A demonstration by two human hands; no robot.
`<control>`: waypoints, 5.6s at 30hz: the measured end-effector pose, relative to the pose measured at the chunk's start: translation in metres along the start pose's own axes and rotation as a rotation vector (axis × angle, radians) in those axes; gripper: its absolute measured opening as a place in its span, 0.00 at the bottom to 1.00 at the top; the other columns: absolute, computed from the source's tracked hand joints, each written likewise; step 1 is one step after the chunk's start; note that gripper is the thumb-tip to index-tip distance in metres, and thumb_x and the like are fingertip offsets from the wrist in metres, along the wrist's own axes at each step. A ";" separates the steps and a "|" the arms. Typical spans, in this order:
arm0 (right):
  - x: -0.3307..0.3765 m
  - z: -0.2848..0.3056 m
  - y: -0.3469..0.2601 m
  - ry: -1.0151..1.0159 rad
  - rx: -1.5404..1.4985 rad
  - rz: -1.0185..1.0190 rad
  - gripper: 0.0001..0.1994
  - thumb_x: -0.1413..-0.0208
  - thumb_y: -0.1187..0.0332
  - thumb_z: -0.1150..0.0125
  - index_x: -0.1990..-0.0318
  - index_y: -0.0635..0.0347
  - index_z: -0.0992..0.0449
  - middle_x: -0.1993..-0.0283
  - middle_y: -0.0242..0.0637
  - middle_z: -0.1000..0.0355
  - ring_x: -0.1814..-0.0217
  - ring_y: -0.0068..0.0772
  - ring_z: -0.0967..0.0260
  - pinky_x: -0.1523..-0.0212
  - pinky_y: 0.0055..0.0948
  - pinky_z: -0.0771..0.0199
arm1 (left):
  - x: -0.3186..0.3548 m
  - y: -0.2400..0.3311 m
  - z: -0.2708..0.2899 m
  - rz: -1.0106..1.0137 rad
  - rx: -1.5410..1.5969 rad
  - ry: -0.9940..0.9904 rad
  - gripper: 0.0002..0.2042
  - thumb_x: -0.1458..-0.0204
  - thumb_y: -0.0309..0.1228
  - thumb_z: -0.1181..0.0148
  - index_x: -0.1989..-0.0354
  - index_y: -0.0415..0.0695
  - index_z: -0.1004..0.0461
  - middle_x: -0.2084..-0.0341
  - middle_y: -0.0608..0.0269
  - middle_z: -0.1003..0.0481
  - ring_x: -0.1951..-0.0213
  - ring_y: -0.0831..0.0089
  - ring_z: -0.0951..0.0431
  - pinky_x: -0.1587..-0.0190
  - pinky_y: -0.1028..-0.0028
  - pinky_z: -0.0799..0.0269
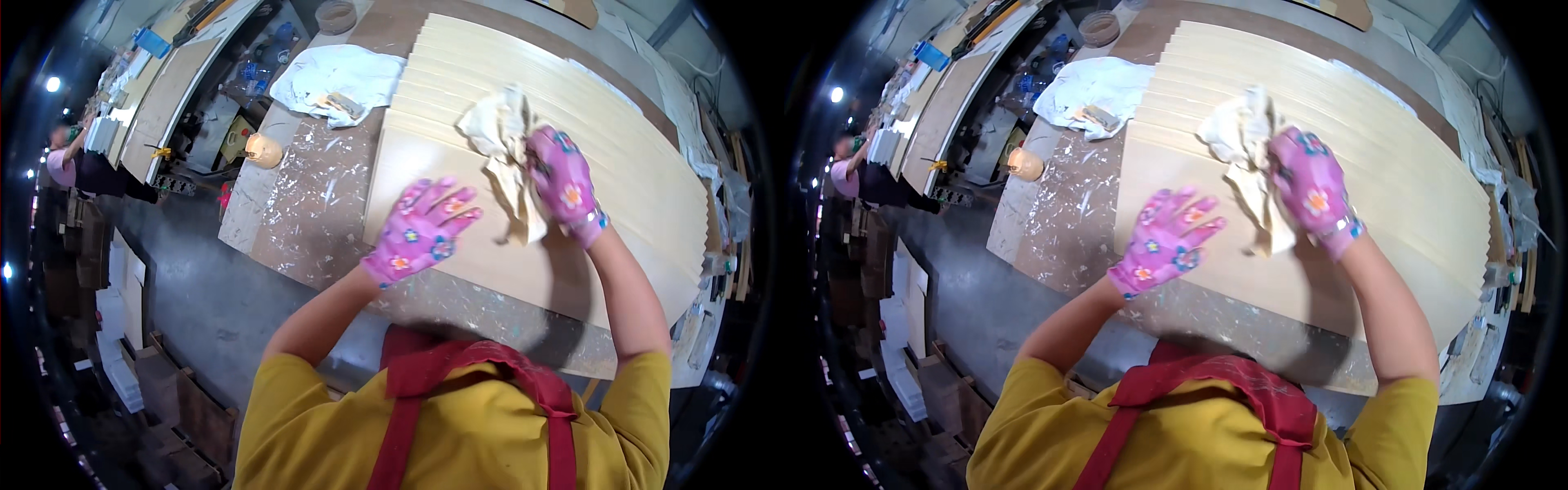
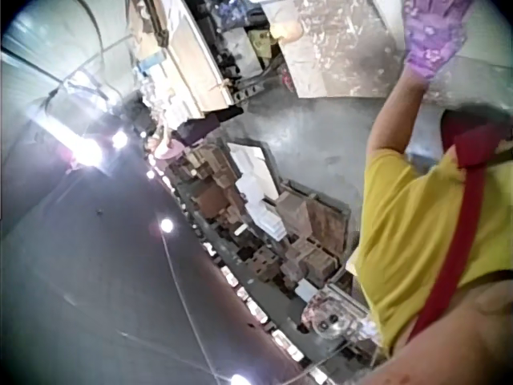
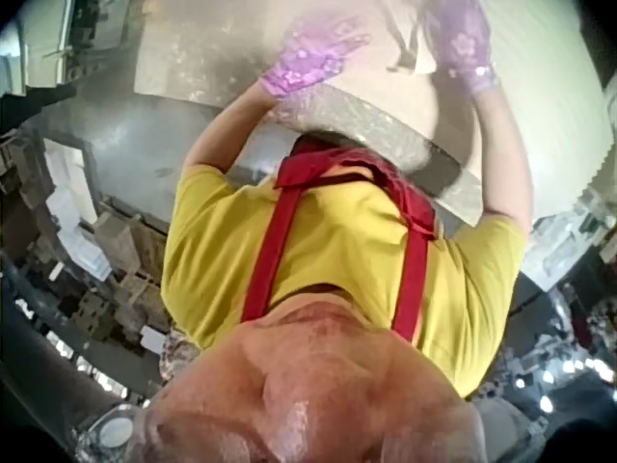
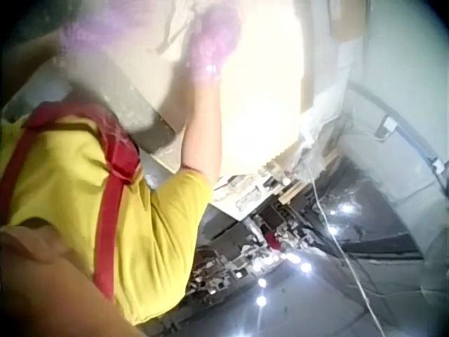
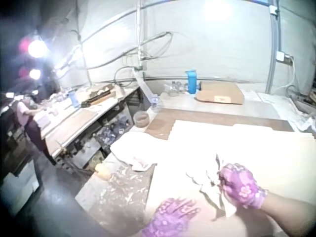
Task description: The person wipes a large, light-colored wooden board with a cloth. They dip the cloth into a container of liquid and continue wiping the surface repeatedly. The person also uses a small block to rub the wood surface at one point.
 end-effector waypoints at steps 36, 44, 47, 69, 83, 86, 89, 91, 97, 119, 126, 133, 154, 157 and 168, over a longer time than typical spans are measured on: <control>0.008 0.020 0.013 -0.102 0.032 -0.017 0.10 0.49 0.65 0.44 0.62 0.52 0.20 0.61 0.41 0.24 0.56 0.44 0.25 0.58 0.39 0.26 | -0.076 0.125 -0.064 -0.249 0.101 -0.201 0.17 0.52 0.40 0.42 0.52 0.54 0.24 0.50 0.60 0.29 0.44 0.57 0.33 0.40 0.48 0.42; 0.290 0.195 0.239 -0.007 0.080 -0.246 0.11 0.52 0.71 0.39 0.60 0.61 0.23 0.62 0.42 0.28 0.57 0.44 0.30 0.53 0.38 0.29 | -0.092 0.150 -0.055 -0.288 -0.042 -0.115 0.21 0.50 0.38 0.45 0.45 0.57 0.28 0.41 0.64 0.34 0.35 0.57 0.40 0.36 0.50 0.45; 0.357 0.241 0.280 0.049 -0.059 -0.414 0.11 0.47 0.66 0.43 0.62 0.65 0.27 0.63 0.43 0.31 0.57 0.45 0.31 0.53 0.38 0.31 | -0.096 0.151 -0.063 -0.303 -0.066 -0.080 0.21 0.51 0.38 0.45 0.45 0.57 0.28 0.41 0.64 0.34 0.36 0.57 0.39 0.36 0.49 0.45; 0.398 0.291 0.336 0.444 0.509 -0.021 0.07 0.44 0.66 0.43 0.60 0.51 0.21 0.53 0.37 0.26 0.47 0.42 0.30 0.46 0.40 0.30 | -0.091 0.168 -0.047 -0.277 -0.177 -0.224 0.22 0.47 0.43 0.46 0.47 0.46 0.26 0.42 0.51 0.32 0.37 0.48 0.39 0.36 0.46 0.46; 0.180 0.123 0.196 0.089 0.028 -0.150 0.09 0.56 0.60 0.35 0.67 0.48 0.22 0.64 0.36 0.28 0.57 0.44 0.28 0.59 0.42 0.28 | -0.114 0.171 -0.030 -0.324 -0.128 -0.290 0.22 0.48 0.40 0.44 0.46 0.45 0.27 0.42 0.50 0.32 0.38 0.49 0.37 0.36 0.49 0.44; 0.216 0.161 0.223 -0.035 -0.225 -0.401 0.11 0.53 0.62 0.36 0.60 0.47 0.20 0.63 0.38 0.27 0.59 0.44 0.29 0.58 0.41 0.29 | -0.090 0.144 -0.056 -0.359 -0.098 -0.141 0.20 0.44 0.42 0.53 0.50 0.42 0.26 0.45 0.47 0.31 0.40 0.44 0.36 0.37 0.44 0.45; 0.278 0.183 0.276 0.124 -0.010 -0.306 0.12 0.53 0.61 0.38 0.62 0.54 0.21 0.64 0.40 0.27 0.60 0.45 0.29 0.56 0.40 0.30 | -0.088 0.144 -0.061 -0.260 0.044 -0.139 0.19 0.46 0.41 0.52 0.54 0.42 0.25 0.47 0.47 0.29 0.42 0.45 0.33 0.38 0.43 0.44; 0.240 0.183 0.246 -0.139 0.164 -0.332 0.11 0.52 0.61 0.39 0.62 0.54 0.23 0.62 0.41 0.29 0.57 0.48 0.31 0.55 0.44 0.30 | -0.094 0.145 -0.053 -0.200 0.060 -0.177 0.21 0.54 0.39 0.41 0.48 0.55 0.25 0.43 0.63 0.30 0.39 0.60 0.34 0.35 0.52 0.44; 0.022 0.032 0.071 0.015 -0.069 0.018 0.07 0.52 0.65 0.40 0.67 0.55 0.24 0.65 0.45 0.29 0.60 0.50 0.30 0.58 0.47 0.30 | -0.096 0.126 -0.059 -0.304 0.189 -0.088 0.23 0.49 0.35 0.47 0.42 0.56 0.30 0.41 0.63 0.33 0.40 0.63 0.34 0.36 0.55 0.41; -0.140 -0.096 -0.071 -0.006 -0.191 0.130 0.07 0.49 0.68 0.41 0.63 0.56 0.27 0.63 0.41 0.30 0.59 0.48 0.31 0.56 0.43 0.29 | -0.018 -0.015 -0.009 -0.152 0.012 -0.120 0.24 0.46 0.45 0.50 0.38 0.63 0.33 0.36 0.67 0.38 0.33 0.64 0.44 0.33 0.59 0.48; -0.034 -0.006 0.009 -0.066 -0.181 -0.126 0.10 0.53 0.71 0.41 0.60 0.55 0.25 0.67 0.42 0.30 0.64 0.48 0.30 0.62 0.43 0.28 | -0.019 -0.007 -0.003 -0.137 0.011 -0.041 0.24 0.46 0.44 0.50 0.37 0.64 0.35 0.33 0.71 0.42 0.31 0.67 0.47 0.31 0.62 0.51; -0.125 -0.079 -0.069 -0.034 -0.094 -0.019 0.11 0.57 0.72 0.43 0.64 0.58 0.21 0.63 0.49 0.26 0.60 0.50 0.26 0.60 0.44 0.25 | -0.013 -0.002 -0.010 -0.023 -0.055 -0.266 0.21 0.50 0.41 0.47 0.46 0.58 0.29 0.48 0.69 0.29 0.43 0.69 0.32 0.45 0.60 0.34; 0.233 0.147 0.217 0.200 0.036 -0.259 0.10 0.52 0.61 0.37 0.68 0.57 0.24 0.65 0.40 0.29 0.59 0.46 0.31 0.55 0.40 0.32 | -0.038 0.036 -0.022 -0.050 -0.221 0.051 0.24 0.54 0.35 0.43 0.45 0.50 0.28 0.39 0.55 0.36 0.34 0.51 0.42 0.34 0.45 0.51; 0.203 0.135 0.198 0.182 -0.073 -0.189 0.10 0.53 0.60 0.36 0.66 0.54 0.23 0.63 0.37 0.27 0.58 0.45 0.30 0.54 0.39 0.32 | -0.082 0.095 -0.034 -0.200 -0.113 -0.101 0.21 0.48 0.36 0.48 0.44 0.45 0.30 0.37 0.52 0.38 0.33 0.46 0.44 0.33 0.43 0.53; 0.457 0.290 0.366 0.066 0.077 -0.966 0.10 0.51 0.66 0.36 0.63 0.61 0.20 0.62 0.41 0.25 0.56 0.40 0.27 0.52 0.34 0.28 | -0.110 0.117 -0.053 -0.279 -0.150 -0.023 0.17 0.47 0.38 0.48 0.50 0.51 0.26 0.42 0.58 0.32 0.36 0.51 0.39 0.37 0.46 0.47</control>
Point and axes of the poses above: each hand's wrist, its own x-axis away from the middle knuckle, its own z-axis out of the back of the hand, y = z × x, the point moved 1 cm from there along -x, towards the middle knuckle
